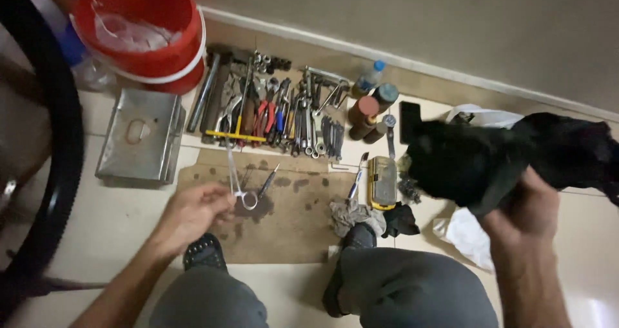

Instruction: Disassembling, cleaning, and reassembling a small bicycle component using various hand tools on a workbench.

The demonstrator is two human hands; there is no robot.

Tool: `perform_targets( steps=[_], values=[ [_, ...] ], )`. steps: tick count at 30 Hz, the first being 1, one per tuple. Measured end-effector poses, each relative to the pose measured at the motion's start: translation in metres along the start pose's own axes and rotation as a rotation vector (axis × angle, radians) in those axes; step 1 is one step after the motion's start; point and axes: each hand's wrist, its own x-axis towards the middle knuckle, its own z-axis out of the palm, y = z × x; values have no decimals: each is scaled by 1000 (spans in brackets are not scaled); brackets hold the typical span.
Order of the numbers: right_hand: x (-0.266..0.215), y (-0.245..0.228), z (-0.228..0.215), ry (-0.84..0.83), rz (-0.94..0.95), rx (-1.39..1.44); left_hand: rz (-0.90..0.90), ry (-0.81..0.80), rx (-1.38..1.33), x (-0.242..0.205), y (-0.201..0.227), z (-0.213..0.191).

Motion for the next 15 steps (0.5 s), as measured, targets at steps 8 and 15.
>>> perform_targets(
  steps=[8, 15],
  values=[
    [-100, 17, 116, -194, -9, -376, 421, -118, 96, -137, 121, 18],
    [-116, 84, 108, -274, 89, -709, 1055, 25, 223, -126, 83, 62]
  ],
)
